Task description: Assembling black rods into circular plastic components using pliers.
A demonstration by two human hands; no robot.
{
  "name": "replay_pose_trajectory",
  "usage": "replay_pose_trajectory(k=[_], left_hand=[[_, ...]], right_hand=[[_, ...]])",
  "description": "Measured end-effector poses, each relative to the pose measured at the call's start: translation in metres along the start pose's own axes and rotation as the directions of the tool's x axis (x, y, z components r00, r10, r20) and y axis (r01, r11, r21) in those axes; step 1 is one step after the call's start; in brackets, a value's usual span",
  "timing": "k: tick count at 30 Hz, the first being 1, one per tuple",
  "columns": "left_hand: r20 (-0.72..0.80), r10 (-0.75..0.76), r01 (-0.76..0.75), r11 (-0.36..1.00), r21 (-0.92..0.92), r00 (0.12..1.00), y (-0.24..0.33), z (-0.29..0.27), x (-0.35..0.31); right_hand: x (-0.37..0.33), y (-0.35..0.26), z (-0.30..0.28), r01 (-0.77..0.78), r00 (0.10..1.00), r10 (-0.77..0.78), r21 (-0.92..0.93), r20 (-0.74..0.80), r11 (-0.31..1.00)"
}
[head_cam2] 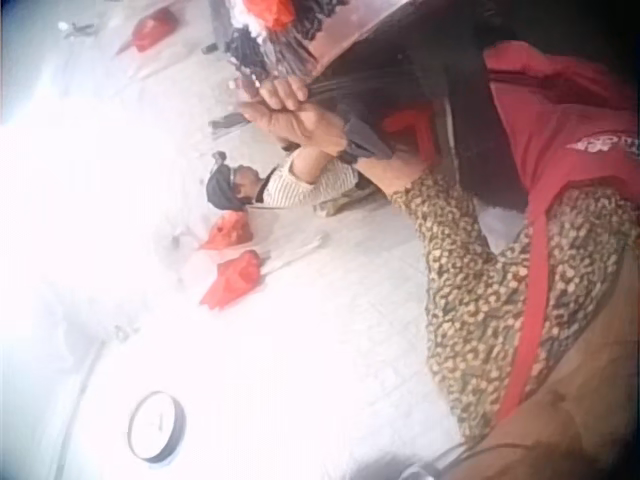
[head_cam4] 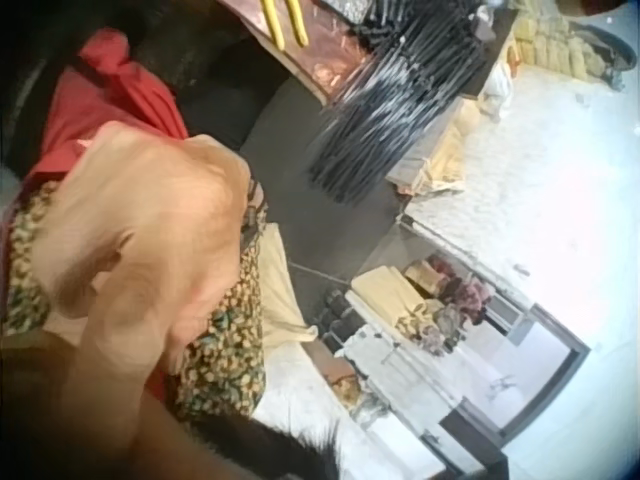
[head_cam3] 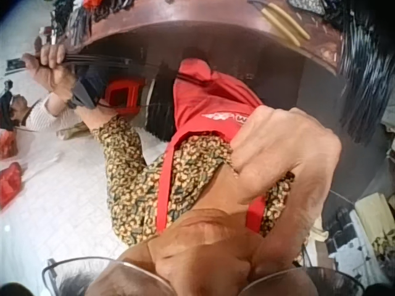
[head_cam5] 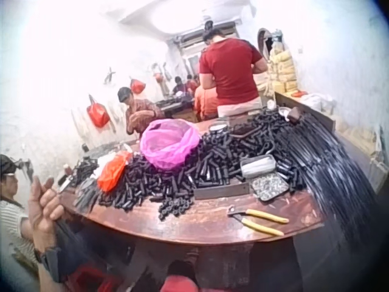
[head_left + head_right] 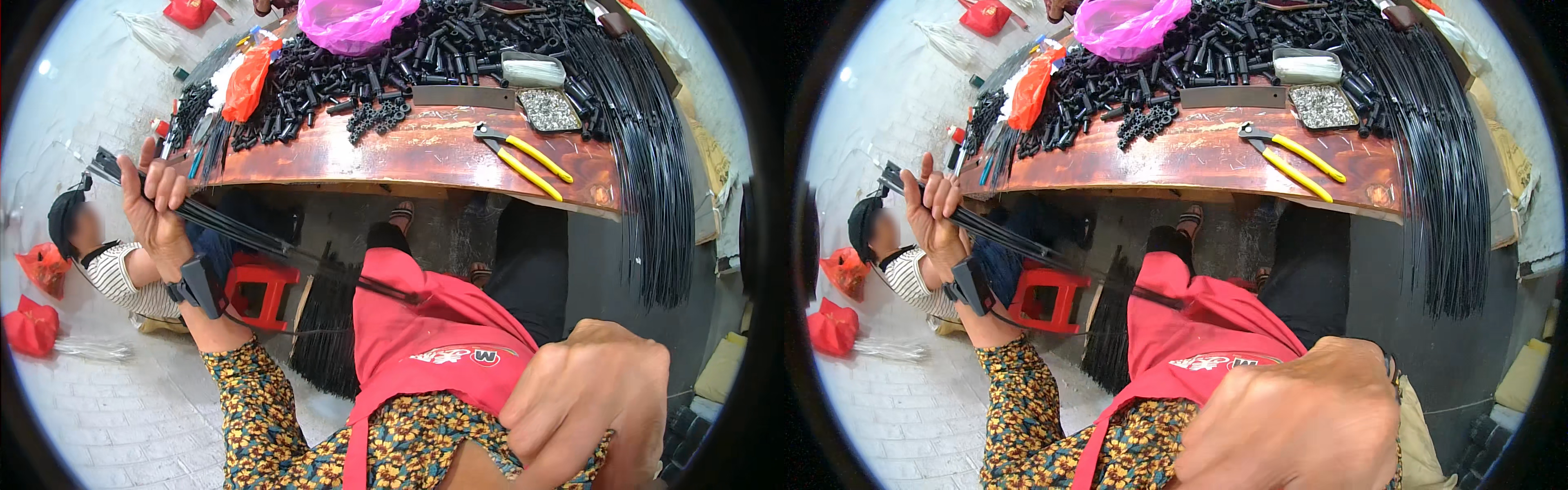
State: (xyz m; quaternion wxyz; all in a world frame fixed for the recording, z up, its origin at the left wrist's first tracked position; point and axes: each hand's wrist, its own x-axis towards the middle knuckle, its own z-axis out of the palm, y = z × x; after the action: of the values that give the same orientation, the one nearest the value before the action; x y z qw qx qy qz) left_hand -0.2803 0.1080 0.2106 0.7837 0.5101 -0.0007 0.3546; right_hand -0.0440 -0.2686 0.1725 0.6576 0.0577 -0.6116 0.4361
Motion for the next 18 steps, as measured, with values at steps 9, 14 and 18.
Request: replay_pose_trajectory(k=[9,14,18], left_hand=[[0.026,-0.100,0.098,0.993,0.073,0.995,0.004,0.006,0.031],[-0.232,0.020,0.041,0.967,0.252,0.972,0.025,0.020,0.036],[-0.443,0.211,-0.136,0.971,0.197,0.871,0.036,0.004,0.009]], right_hand=[[-0.089,0.081,-0.056,-0.811,0.584,0.786,-0.202,-0.204,0.550],[-0.211,0.157,-0.087,-0.634,0.161,0.802,-0.683,-0.575,-0.363],[-0.204,0.154,-0.085,-0.530,0.044,0.844,-0.729,-0.534,-0.433]])
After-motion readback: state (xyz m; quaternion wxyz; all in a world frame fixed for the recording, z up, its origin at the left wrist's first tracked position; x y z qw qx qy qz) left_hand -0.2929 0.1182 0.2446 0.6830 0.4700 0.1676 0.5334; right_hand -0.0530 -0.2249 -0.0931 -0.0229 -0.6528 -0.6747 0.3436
